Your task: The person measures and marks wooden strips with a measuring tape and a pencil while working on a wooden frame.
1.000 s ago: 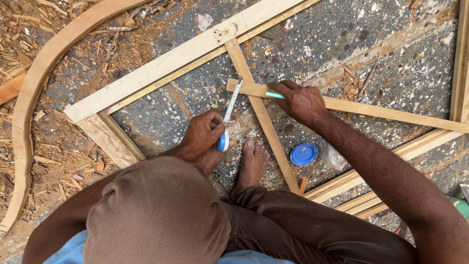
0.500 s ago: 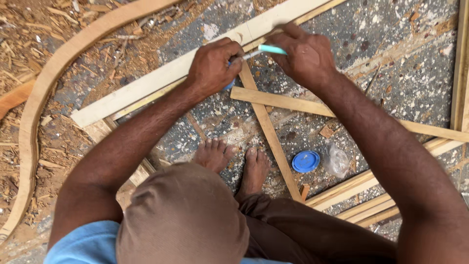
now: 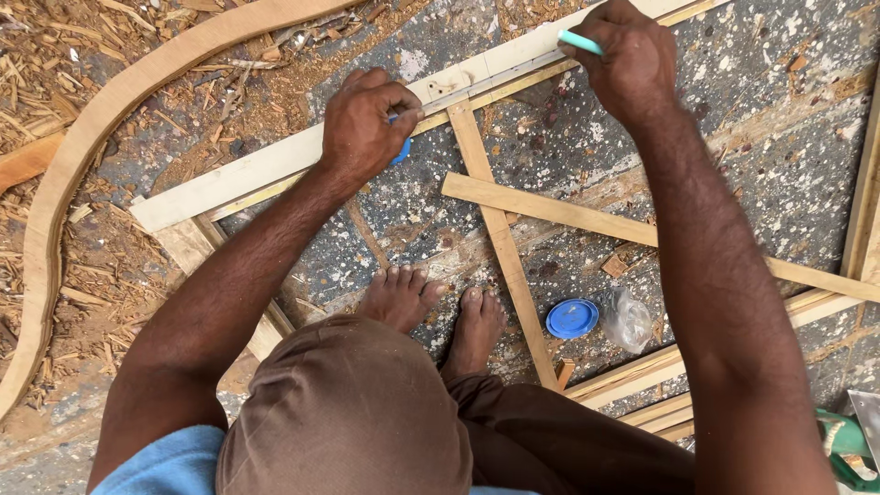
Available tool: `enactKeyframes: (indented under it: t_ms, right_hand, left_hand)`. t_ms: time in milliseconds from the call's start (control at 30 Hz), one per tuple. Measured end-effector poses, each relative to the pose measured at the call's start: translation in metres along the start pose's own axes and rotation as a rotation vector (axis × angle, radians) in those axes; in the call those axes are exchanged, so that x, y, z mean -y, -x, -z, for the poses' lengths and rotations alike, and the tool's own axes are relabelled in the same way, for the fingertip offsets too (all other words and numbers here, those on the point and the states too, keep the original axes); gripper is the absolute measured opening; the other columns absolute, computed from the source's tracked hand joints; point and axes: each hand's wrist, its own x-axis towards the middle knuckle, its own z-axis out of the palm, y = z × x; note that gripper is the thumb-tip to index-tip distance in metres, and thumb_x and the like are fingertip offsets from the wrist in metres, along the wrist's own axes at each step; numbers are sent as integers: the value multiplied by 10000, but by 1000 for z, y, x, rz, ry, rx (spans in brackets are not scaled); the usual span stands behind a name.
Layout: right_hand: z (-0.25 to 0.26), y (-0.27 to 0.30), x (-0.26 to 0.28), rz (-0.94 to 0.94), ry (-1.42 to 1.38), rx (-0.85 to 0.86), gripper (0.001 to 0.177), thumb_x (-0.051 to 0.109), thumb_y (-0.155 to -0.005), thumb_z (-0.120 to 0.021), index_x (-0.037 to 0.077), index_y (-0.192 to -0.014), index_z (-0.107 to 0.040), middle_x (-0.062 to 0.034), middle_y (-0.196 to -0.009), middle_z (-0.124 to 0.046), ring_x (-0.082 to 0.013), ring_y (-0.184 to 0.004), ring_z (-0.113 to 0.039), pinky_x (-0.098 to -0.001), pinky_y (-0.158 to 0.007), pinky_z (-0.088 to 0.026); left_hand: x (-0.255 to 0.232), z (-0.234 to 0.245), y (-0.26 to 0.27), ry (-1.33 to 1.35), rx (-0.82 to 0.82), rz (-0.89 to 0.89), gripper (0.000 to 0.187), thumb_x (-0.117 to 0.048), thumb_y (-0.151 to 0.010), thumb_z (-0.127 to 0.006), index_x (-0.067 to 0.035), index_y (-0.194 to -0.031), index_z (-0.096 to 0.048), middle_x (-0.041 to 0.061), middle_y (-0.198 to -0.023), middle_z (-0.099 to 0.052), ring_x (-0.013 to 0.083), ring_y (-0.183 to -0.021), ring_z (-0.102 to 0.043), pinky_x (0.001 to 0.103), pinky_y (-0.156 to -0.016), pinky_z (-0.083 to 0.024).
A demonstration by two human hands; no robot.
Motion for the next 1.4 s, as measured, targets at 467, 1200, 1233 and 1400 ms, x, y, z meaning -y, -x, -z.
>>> enactKeyframes:
  t_ms: [467,1200,1233,1400]
  right_hand:
    - [-41,6,37,-109,-111,-48,106,150,-1000,-851,83,-1051,-786,-59,-1222,-693,-155,-909,-748,-298,-765,-657]
    - [-44,4,34,-125,-84,-63,149,147,-991,-849,57,-1087,-781,-83,-1216,-662,-179,-957,-742,-308,-777,-643]
    - [-44,4,33,-111,-64,-65,143,144,-987,-852,56,-1079,-786,-88,-1212,-669,-180,-953,-742,-311,-769,-641]
    - [-42,-1,34,-89,-35,-73,129,138,-983,-855,53,-1061,-797,-95,-1169,-701,-175,-905,-746,-312,-731,-635]
  left_hand:
    - [-10,-10,1,-32,-64,6,123,-198,-926,-827,-121,-862,-757,18,-805,-552,198,-844,-491,438,-862,-420]
    - [-11,-14,1,-77,-107,-100,72,-94,-875,-817,-66,-855,-754,69,-840,-626,228,-835,-600,446,-795,-486]
    - [-11,-14,1,-85,-102,-100,73,-93,-880,-815,-66,-851,-753,67,-840,-630,225,-835,-604,447,-798,-487]
    - [-11,-15,-2,-111,-78,-88,69,-85,-885,-808,-65,-844,-757,66,-838,-643,220,-835,-619,454,-796,-489]
